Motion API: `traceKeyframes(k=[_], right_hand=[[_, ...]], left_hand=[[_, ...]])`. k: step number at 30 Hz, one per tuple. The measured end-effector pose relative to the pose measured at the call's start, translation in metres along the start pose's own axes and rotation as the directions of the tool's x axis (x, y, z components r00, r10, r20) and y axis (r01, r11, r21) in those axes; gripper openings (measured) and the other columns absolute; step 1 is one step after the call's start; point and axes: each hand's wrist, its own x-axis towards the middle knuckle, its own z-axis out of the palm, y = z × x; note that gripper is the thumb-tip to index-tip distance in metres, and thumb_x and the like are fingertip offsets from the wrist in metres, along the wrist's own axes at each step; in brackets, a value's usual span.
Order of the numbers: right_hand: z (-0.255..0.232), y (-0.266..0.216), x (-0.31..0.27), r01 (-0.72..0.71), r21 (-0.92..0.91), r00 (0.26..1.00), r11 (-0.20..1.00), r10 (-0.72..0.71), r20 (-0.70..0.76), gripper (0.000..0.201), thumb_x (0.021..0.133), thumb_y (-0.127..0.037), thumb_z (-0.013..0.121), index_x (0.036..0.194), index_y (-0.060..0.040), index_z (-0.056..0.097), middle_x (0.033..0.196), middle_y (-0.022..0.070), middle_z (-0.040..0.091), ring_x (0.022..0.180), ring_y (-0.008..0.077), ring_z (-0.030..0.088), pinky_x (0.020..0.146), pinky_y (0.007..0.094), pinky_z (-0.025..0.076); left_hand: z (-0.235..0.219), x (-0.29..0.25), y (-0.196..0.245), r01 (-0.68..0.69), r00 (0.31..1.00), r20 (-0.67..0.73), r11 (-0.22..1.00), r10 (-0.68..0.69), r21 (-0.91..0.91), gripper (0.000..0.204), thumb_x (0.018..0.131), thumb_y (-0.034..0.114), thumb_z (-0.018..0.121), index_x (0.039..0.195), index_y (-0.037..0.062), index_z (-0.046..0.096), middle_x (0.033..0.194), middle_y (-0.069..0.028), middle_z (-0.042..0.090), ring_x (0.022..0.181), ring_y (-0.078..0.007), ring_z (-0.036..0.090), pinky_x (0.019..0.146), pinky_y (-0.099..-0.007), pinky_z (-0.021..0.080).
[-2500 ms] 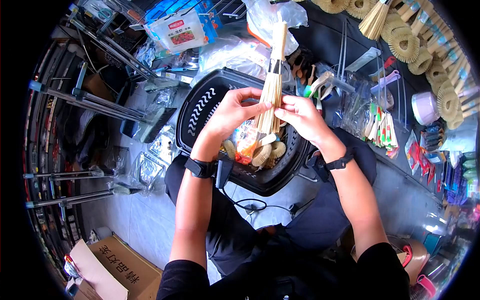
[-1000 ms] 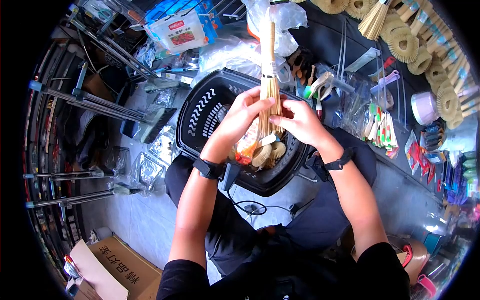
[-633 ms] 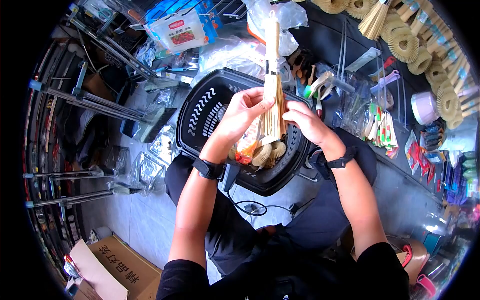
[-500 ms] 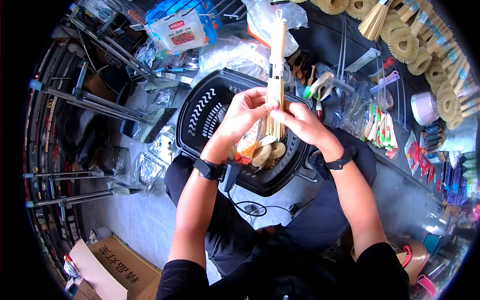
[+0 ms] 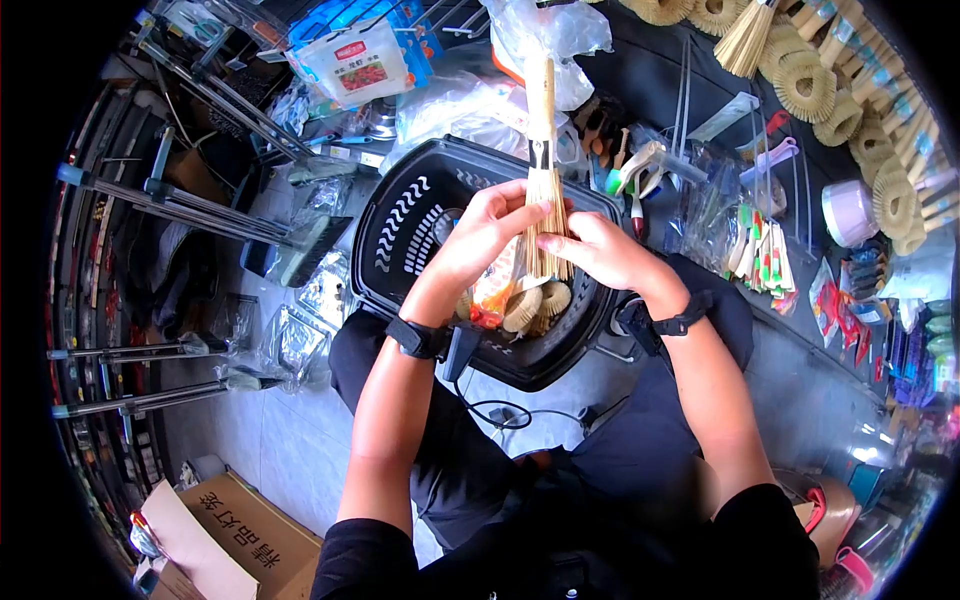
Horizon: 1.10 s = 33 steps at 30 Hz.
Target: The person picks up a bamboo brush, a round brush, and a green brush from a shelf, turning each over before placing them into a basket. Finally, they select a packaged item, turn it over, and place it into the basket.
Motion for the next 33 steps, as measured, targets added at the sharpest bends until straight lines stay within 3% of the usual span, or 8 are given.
traceKeyframes(k=[4,8,15,20,22,24,28,33], right_hand=[[0.0,0.01,0.0,-0.009,0.099,0.999,0.995,0.013,-0.048,0.039,0.097,-0.036,0.069,0.103,0.002,0.071,0.08,0.0037,0.068,0.073,0.0132,0.062,0.068,0.0339,0.051],[0.003,0.018,0.003,-0.018,-0.118,0.994,0.993,0.005,-0.109,0.039,0.094,-0.031,0.072,0.103,0.0058,0.067,0.088,0.0171,0.072,0.078,0.0248,0.069,0.073,0.0399,0.053],[0.012,0.039,-0.001,-0.099,-0.082,0.993,0.992,0.104,0.058,0.031,0.097,-0.023,0.062,0.106,0.0062,0.065,0.095,0.0223,0.071,0.091,0.0311,0.07,0.08,0.0439,0.052],[0.031,0.057,0.003,-0.264,-0.211,0.957,0.941,0.283,0.065,0.034,0.097,-0.028,0.057,0.107,0.0042,0.065,0.094,0.0239,0.07,0.092,0.0327,0.07,0.08,0.0447,0.052],[0.035,0.057,0.009,-0.337,-0.311,0.898,0.889,0.403,0.179,0.039,0.1,-0.034,0.058,0.108,0.0036,0.064,0.089,0.0168,0.069,0.079,0.0238,0.07,0.065,0.0382,0.057],[0.044,0.054,0.013,-0.502,-0.171,0.819,0.848,0.53,0.222,0.039,0.099,-0.033,0.058,0.115,0.0027,0.061,0.094,0.015,0.069,0.076,0.0243,0.071,0.057,0.0375,0.061],[0.064,0.05,0.029,-0.514,-0.111,0.805,0.851,0.523,0.279,0.047,0.095,-0.027,0.056,0.132,0.0023,0.052,0.103,0.0148,0.068,0.08,0.0266,0.072,0.059,0.039,0.065],[0.113,0.091,0.054,-0.456,-0.148,0.87,0.878,0.474,0.134,0.041,0.092,-0.018,0.053,0.128,0.0029,0.054,0.106,0.0228,0.07,0.088,0.0328,0.074,0.061,0.0424,0.064]], left_hand=[[-0.008,0.001,-0.016,-0.015,0.998,-0.062,0.997,0.02,0.079,0.021,0.1,0.012,0.067,0.116,-0.001,0.066,0.108,-0.0065,0.073,0.098,-0.0116,0.067,0.092,-0.0295,0.052],[-0.008,-0.001,-0.027,0.004,0.992,-0.128,0.995,0.008,0.097,0.02,0.098,0.011,0.069,0.115,-0.0005,0.064,0.105,-0.0063,0.072,0.097,-0.0108,0.067,0.089,-0.0276,0.053],[-0.012,-0.015,-0.056,0.159,0.982,-0.127,0.976,-0.14,0.149,0.031,0.099,0.014,0.067,0.125,-0.0008,0.057,0.117,-0.0094,0.068,0.103,-0.0161,0.068,0.091,-0.0332,0.056],[-0.009,-0.031,-0.094,0.342,0.907,-0.225,0.934,-0.356,-0.099,0.033,0.104,0.026,0.06,0.127,0.0038,0.052,0.116,-0.008,0.065,0.101,-0.019,0.067,0.086,-0.0358,0.057],[-0.009,-0.038,-0.108,0.439,0.847,-0.207,0.864,-0.49,-0.248,0.03,0.105,0.026,0.058,0.125,0.0042,0.052,0.112,-0.0064,0.064,0.099,-0.0198,0.067,0.084,-0.035,0.056],[-0.017,-0.043,-0.127,0.474,0.809,-0.203,0.816,-0.552,-0.33,0.027,0.106,0.026,0.056,0.121,0.0038,0.053,0.111,-0.0063,0.063,0.097,-0.0211,0.067,0.085,-0.0372,0.056],[-0.036,-0.05,-0.149,0.505,0.738,-0.287,0.782,-0.611,-0.364,0.029,0.106,0.026,0.053,0.123,0.0027,0.055,0.111,-0.0071,0.064,0.102,-0.022,0.065,0.087,-0.0396,0.055],[-0.066,-0.056,-0.17,0.438,0.725,-0.379,0.81,-0.575,-0.391,0.028,0.104,0.017,0.05,0.126,0.0005,0.057,0.113,-0.0097,0.066,0.106,-0.0225,0.065,0.087,-0.0411,0.055]])
